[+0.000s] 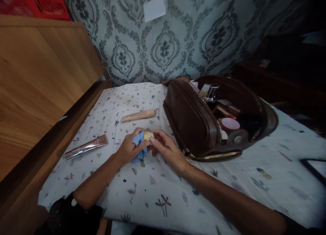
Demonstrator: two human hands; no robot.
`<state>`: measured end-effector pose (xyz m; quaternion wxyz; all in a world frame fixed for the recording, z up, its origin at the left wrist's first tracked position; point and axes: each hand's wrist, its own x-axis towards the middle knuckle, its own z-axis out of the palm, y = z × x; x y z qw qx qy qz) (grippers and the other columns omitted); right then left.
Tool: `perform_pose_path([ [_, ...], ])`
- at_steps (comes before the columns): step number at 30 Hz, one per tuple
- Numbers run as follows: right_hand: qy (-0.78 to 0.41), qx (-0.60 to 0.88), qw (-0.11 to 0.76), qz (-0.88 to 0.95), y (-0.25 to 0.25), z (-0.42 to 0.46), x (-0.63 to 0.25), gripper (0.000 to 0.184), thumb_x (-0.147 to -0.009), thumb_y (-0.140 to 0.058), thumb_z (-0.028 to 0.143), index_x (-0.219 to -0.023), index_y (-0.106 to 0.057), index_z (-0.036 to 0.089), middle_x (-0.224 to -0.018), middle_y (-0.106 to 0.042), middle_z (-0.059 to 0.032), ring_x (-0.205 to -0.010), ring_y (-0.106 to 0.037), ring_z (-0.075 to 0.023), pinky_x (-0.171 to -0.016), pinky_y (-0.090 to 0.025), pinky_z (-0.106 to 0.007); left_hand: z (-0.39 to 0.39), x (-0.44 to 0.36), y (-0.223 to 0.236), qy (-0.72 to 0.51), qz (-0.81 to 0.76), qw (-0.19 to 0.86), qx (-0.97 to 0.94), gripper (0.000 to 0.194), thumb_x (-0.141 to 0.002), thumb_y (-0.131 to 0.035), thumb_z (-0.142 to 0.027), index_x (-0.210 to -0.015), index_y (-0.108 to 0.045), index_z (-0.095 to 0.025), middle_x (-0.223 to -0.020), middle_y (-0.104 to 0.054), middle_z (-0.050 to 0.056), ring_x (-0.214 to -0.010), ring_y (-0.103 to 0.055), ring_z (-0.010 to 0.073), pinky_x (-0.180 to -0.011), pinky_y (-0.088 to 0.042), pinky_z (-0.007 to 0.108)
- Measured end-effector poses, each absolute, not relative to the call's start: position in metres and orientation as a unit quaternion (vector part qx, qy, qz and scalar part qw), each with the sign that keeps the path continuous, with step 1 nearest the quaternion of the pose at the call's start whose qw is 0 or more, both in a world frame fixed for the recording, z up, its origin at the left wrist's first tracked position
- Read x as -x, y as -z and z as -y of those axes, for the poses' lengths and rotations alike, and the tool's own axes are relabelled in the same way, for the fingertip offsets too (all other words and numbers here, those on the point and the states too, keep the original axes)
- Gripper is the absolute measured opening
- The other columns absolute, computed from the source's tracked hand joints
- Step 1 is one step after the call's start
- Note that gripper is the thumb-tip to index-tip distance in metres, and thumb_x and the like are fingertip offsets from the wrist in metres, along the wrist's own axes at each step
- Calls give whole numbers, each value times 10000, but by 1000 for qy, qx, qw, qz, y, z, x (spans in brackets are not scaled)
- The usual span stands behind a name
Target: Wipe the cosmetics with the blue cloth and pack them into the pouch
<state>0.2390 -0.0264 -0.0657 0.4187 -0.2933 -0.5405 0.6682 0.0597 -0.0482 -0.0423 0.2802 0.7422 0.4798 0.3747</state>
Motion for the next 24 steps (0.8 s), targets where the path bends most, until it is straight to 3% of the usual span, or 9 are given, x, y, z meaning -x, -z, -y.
perform_pose_path([
  [9, -724, 298, 393, 482, 61, 25, -241, 474, -755, -757, 594, -952, -589, 197, -633, -606, 34, -562, -578, -135, -530, -406, -267, 46, -59, 50, -387, -460, 269, -752, 366, -942, -579, -497, -1142, -554, -192, -830, -657, 9, -701, -591, 142, -687, -489, 250],
  [17, -792, 271, 341, 427, 60, 23, -239, 560, -716, -711, 723, -701, -608, 172, -540, -563, 21, -464, -524, -106, -442, -334, -236, 49, -59, 49, -390, -449, 288, -751, 479, -914, -632, -486, -1273, -550, -180, -970, -686, 52, -822, -631, 183, -772, -504, 283],
  [20, -788, 267, 342, 437, 62, 24, -238, 567, -745, -686, 733, -709, -606, 173, -551, -573, 12, -512, -566, -121, -484, -388, -239, 48, -59, 48, -393, -454, 292, -745, 475, -872, -674, -524, -1186, -582, -180, -927, -673, 38, -786, -612, 176, -742, -491, 277],
  [24, -763, 254, 393, 445, 63, 27, -237, 483, -755, -755, 631, -916, -618, 197, -732, -650, 11, -632, -613, -130, -562, -456, -251, 46, -58, 48, -402, -469, 298, -728, 456, -840, -694, -580, -1043, -587, -186, -788, -609, -20, -698, -551, 141, -673, -449, 250],
])
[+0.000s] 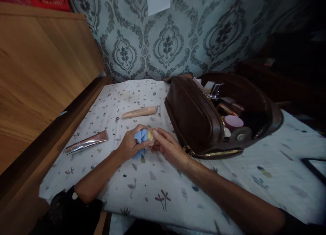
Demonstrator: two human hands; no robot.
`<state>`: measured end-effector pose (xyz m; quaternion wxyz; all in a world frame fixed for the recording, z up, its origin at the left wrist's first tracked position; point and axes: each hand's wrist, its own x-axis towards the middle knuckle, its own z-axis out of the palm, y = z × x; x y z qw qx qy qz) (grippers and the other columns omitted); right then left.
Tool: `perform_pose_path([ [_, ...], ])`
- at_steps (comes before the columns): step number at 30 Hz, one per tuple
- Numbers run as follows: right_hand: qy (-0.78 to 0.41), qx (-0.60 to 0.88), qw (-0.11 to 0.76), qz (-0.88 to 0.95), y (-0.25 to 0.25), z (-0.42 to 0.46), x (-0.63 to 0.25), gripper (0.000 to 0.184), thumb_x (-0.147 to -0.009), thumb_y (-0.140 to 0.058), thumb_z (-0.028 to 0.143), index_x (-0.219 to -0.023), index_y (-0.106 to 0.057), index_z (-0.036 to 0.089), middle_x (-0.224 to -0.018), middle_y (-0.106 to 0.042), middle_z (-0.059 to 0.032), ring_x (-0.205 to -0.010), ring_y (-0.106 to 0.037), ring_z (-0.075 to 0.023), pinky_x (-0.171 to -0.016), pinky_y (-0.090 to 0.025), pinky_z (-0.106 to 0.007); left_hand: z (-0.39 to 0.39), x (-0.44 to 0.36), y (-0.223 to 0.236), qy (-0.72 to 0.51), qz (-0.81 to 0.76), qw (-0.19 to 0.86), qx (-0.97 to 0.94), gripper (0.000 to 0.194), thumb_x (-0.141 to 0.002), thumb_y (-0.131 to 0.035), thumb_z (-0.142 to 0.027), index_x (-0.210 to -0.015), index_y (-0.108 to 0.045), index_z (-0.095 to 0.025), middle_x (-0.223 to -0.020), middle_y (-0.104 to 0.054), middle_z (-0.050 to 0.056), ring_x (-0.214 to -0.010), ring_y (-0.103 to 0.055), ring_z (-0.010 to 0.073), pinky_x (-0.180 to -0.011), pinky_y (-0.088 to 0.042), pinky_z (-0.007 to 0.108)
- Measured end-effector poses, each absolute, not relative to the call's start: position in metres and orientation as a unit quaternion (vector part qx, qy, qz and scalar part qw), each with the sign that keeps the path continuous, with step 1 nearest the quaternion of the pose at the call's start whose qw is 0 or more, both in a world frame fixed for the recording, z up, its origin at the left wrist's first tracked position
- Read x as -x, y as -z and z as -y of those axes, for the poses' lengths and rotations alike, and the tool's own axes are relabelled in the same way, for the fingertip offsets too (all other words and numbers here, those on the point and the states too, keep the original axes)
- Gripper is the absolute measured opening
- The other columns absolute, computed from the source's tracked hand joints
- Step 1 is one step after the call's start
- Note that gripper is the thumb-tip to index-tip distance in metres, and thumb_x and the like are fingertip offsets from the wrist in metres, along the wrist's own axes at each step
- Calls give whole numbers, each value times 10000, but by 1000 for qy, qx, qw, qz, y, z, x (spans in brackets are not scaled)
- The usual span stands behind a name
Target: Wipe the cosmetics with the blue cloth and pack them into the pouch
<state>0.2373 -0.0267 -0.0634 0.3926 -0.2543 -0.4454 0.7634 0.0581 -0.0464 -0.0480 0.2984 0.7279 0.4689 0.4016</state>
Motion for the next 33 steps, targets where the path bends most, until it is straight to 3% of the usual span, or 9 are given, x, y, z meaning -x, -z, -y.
perform_pose_path([
  [3, -764, 252, 383, 453, 63, 28, -238, 454, -756, -787, 574, -955, -605, 208, -754, -654, 21, -637, -617, -120, -577, -456, -242, 46, -58, 48, -413, -461, 315, -719, 492, -814, -692, -640, -960, -572, -186, -740, -573, -34, -671, -522, 131, -651, -432, 246],
  [9, -817, 232, 307, 430, 59, 26, -240, 549, -779, -674, 716, -763, -627, 169, -565, -599, 21, -428, -490, -78, -398, -308, -201, 47, -59, 48, -435, -439, 364, -697, 548, -761, -709, -701, -765, -513, -189, -632, -460, -48, -585, -420, 106, -565, -369, 246],
  [14, -849, 257, 262, 381, 54, 25, -240, 555, -821, -627, 710, -685, -597, 173, -540, -597, 28, -350, -434, -58, -335, -223, -190, 49, -62, 44, -445, -423, 378, -693, 515, -796, -683, -686, -765, -548, -189, -636, -459, -34, -580, -436, 115, -566, -381, 267],
  [18, -855, 261, 251, 372, 58, 25, -238, 579, -844, -583, 731, -700, -621, 172, -521, -613, 11, -345, -448, -71, -335, -251, -196, 47, -65, 43, -448, -405, 402, -688, 564, -795, -689, -680, -1067, -647, -189, -908, -650, 59, -804, -610, 191, -746, -498, 323],
  [21, -844, 261, 281, 375, 63, 25, -236, 575, -845, -594, 723, -716, -637, 164, -538, -631, -4, -383, -497, -83, -356, -299, -198, 44, -64, 46, -452, -407, 406, -682, 551, -805, -702, -645, -1111, -667, -189, -1020, -678, 82, -922, -638, 217, -852, -502, 343],
  [28, -833, 212, 356, 366, 60, 28, -237, 452, -711, -837, 573, -823, -647, 178, -630, -673, 17, -571, -636, -96, -510, -449, -177, 42, -61, 47, -458, -456, 356, -675, 494, -795, -705, -644, -903, -621, -169, -770, -585, -9, -714, -544, 145, -674, -447, 265],
  [33, -852, 192, 356, 332, 58, 28, -237, 406, -683, -891, 464, -864, -664, 181, -767, -702, 13, -679, -675, -111, -601, -512, -211, 42, -61, 48, -460, -449, 330, -691, 491, -816, -672, -659, -878, -605, -177, -734, -535, -19, -671, -500, 138, -628, -423, 264],
])
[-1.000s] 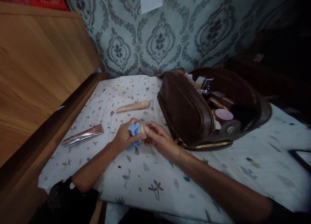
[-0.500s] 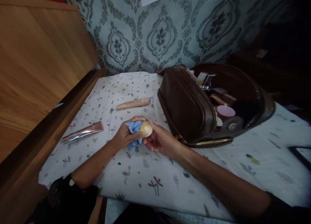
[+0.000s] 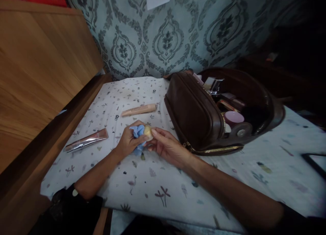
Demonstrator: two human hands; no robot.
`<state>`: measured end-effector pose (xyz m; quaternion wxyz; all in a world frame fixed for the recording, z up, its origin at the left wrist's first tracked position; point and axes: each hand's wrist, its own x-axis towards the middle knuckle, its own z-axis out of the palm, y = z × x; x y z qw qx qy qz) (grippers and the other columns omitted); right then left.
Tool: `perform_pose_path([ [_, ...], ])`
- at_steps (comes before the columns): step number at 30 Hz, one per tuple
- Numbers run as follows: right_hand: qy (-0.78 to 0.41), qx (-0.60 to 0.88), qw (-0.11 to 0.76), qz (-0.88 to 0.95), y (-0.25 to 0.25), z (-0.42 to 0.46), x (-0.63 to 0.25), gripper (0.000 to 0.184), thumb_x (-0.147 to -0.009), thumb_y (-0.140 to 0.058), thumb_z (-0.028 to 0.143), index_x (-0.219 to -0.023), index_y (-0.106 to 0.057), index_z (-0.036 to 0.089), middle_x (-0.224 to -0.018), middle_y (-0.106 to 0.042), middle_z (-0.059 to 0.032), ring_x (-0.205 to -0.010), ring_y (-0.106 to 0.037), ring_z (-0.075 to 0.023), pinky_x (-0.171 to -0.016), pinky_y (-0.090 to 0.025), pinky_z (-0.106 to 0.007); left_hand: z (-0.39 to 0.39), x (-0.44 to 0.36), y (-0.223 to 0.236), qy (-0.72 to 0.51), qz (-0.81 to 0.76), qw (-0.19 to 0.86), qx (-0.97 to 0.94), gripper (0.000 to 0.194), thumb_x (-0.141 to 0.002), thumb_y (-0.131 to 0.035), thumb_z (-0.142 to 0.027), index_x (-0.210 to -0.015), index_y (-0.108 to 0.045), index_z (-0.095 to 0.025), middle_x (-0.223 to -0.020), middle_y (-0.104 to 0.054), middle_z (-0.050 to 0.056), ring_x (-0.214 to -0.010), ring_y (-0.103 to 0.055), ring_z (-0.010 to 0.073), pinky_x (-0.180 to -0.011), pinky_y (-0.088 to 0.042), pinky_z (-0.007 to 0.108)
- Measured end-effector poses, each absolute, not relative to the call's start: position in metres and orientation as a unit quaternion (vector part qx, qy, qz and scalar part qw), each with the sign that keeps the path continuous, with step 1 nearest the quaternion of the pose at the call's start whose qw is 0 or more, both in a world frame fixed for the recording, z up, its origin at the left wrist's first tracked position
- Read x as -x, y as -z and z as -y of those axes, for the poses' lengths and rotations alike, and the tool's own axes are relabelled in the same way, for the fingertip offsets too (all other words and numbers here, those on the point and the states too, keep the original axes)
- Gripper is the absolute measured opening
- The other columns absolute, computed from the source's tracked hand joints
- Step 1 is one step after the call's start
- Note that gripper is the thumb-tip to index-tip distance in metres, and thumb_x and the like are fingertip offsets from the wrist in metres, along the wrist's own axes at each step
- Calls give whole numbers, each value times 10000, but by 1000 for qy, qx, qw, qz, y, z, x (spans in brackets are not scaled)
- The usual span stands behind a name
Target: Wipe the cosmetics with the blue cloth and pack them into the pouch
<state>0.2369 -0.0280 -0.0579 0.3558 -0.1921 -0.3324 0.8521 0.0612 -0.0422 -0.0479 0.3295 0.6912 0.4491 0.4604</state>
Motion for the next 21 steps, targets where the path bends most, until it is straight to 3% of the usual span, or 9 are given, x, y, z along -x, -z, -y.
perform_pose_path([
  [4, -853, 191, 367, 318, 59, 26, -238, 432, -670, -911, 402, -955, -651, 207, -832, -709, 27, -734, -687, -114, -624, -513, -220, 42, -60, 44, -468, -444, 293, -705, 505, -852, -647, -633, -1061, -652, -174, -938, -648, 49, -864, -598, 197, -792, -480, 314],
  [8, -835, 211, 389, 328, 61, 24, -239, 458, -663, -915, 383, -991, -645, 212, -842, -712, 27, -732, -670, -101, -610, -480, -204, 45, -59, 38, -445, -431, 265, -739, 437, -910, -639, -498, -1222, -646, -192, -1098, -669, 80, -1017, -624, 230, -917, -480, 344],
  [15, -779, 235, 425, 396, 65, 23, -238, 430, -669, -890, 456, -919, -629, 222, -786, -685, 29, -681, -620, -111, -658, -477, -252, 47, -58, 44, -434, -443, 314, -719, 370, -930, -624, -450, -1176, -593, -175, -978, -664, 48, -846, -631, 179, -753, -499, 274],
  [21, -667, 242, 475, 520, 66, 21, -239, 398, -713, -856, 463, -938, -618, 238, -925, -685, 3, -891, -647, -157, -845, -526, -311, 44, -56, 48, -432, -458, 321, -707, 368, -943, -581, -522, -1072, -623, -179, -920, -643, 31, -867, -613, 183, -798, -483, 286],
])
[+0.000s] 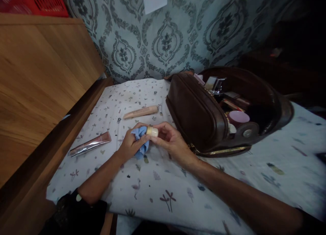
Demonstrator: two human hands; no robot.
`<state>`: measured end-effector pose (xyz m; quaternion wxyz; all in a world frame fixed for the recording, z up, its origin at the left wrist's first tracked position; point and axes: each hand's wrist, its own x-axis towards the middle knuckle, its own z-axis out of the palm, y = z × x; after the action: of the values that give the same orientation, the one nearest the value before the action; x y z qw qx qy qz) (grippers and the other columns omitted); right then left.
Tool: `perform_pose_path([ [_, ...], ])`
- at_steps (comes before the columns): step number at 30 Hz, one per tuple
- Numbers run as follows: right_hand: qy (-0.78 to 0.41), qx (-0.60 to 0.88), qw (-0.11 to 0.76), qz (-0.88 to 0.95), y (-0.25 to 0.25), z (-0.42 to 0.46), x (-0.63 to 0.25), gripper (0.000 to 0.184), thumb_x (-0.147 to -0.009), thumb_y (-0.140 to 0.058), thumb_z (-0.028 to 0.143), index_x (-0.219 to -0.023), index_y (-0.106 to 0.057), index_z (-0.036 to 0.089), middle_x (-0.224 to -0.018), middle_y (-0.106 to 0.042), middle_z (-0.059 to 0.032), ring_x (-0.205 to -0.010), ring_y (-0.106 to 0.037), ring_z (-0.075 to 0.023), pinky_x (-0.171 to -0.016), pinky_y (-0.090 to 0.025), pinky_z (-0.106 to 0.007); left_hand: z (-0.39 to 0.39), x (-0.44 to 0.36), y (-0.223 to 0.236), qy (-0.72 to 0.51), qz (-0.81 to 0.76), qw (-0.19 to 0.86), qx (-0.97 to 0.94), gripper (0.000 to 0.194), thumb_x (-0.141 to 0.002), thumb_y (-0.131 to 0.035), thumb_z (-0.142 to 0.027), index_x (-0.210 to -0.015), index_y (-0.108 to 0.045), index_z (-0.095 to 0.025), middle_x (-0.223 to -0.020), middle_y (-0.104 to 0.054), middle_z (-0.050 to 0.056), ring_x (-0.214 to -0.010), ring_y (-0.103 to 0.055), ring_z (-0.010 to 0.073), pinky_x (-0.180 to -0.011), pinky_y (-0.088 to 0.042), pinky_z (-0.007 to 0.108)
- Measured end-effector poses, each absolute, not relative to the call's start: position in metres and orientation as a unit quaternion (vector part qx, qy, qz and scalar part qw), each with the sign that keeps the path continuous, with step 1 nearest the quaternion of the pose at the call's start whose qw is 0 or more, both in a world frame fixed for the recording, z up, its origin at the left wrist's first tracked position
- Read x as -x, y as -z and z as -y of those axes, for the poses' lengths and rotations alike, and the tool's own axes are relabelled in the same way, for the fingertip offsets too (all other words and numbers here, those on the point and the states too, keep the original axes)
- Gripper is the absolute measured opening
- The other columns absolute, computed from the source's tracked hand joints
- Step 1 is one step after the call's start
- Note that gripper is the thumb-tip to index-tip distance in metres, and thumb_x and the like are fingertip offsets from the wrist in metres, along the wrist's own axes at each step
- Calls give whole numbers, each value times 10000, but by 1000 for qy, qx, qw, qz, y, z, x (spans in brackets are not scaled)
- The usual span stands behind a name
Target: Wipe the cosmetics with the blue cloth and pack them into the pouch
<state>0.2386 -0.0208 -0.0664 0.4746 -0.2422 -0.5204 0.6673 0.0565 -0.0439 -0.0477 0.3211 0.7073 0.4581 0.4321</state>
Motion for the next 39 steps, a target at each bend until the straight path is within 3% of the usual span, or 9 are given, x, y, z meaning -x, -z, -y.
perform_pose_path([
  [5, -576, 248, 493, 602, 70, 21, -240, 342, -769, -813, 410, -989, -613, 239, -949, -666, -11, -883, -645, -174, -839, -547, -336, 43, -57, 46, -431, -465, 346, -692, 380, -947, -554, -553, -955, -634, -182, -902, -609, 34, -827, -588, 177, -757, -473, 290],
  [10, -447, 258, 521, 680, 75, 22, -241, 268, -835, -744, 301, -1076, -640, 248, -993, -641, -30, -862, -632, -175, -794, -552, -335, 43, -58, 46, -415, -471, 351, -694, 450, -951, -510, -595, -763, -542, -187, -753, -504, 1, -705, -492, 144, -672, -411, 279],
  [14, -419, 256, 527, 694, 75, 23, -242, 259, -837, -725, 233, -1088, -662, 252, -1022, -622, -36, -878, -615, -171, -766, -553, -318, 43, -59, 45, -411, -482, 352, -689, 513, -930, -493, -658, -709, -501, -195, -661, -449, -22, -631, -441, 129, -622, -387, 273],
  [19, -464, 279, 514, 666, 70, 26, -241, 261, -813, -757, 278, -1062, -683, 259, -1023, -644, -39, -831, -608, -174, -753, -540, -332, 43, -59, 43, -404, -484, 345, -695, 525, -931, -478, -672, -719, -535, -196, -632, -475, -9, -614, -468, 142, -598, -417, 280],
  [23, -555, 293, 489, 606, 64, 26, -242, 314, -797, -775, 416, -1030, -667, 236, -966, -685, -41, -829, -629, -190, -756, -533, -340, 45, -59, 44, -402, -469, 341, -709, 420, -957, -502, -592, -943, -619, -189, -841, -617, 43, -775, -584, 183, -710, -492, 300],
  [27, -635, 288, 452, 556, 60, 24, -243, 385, -776, -776, 534, -955, -649, 218, -777, -654, -4, -624, -586, -152, -569, -486, -291, 47, -60, 43, -416, -448, 336, -716, 355, -955, -568, -505, -1134, -598, -201, -970, -646, 47, -893, -620, 193, -816, -504, 297],
  [31, -661, 297, 427, 540, 58, 22, -244, 410, -761, -770, 591, -837, -632, 213, -569, -580, 28, -505, -523, -136, -488, -407, -274, 47, -60, 43, -431, -424, 320, -730, 348, -945, -604, -446, -1178, -595, -187, -1088, -657, 80, -1005, -623, 222, -897, -499, 319],
  [36, -676, 323, 406, 523, 62, 22, -243, 463, -761, -735, 655, -835, -640, 208, -534, -579, 21, -487, -525, -141, -444, -346, -260, 46, -60, 43, -430, -419, 309, -738, 326, -953, -600, -413, -1179, -601, -178, -1094, -656, 82, -1013, -625, 217, -913, -488, 315],
  [39, -699, 324, 395, 500, 63, 23, -243, 469, -762, -723, 665, -808, -639, 206, -541, -582, 15, -485, -525, -137, -429, -313, -252, 46, -61, 43, -432, -424, 318, -730, 381, -934, -610, -484, -1165, -611, -181, -1083, -657, 83, -986, -628, 221, -885, -492, 317],
])
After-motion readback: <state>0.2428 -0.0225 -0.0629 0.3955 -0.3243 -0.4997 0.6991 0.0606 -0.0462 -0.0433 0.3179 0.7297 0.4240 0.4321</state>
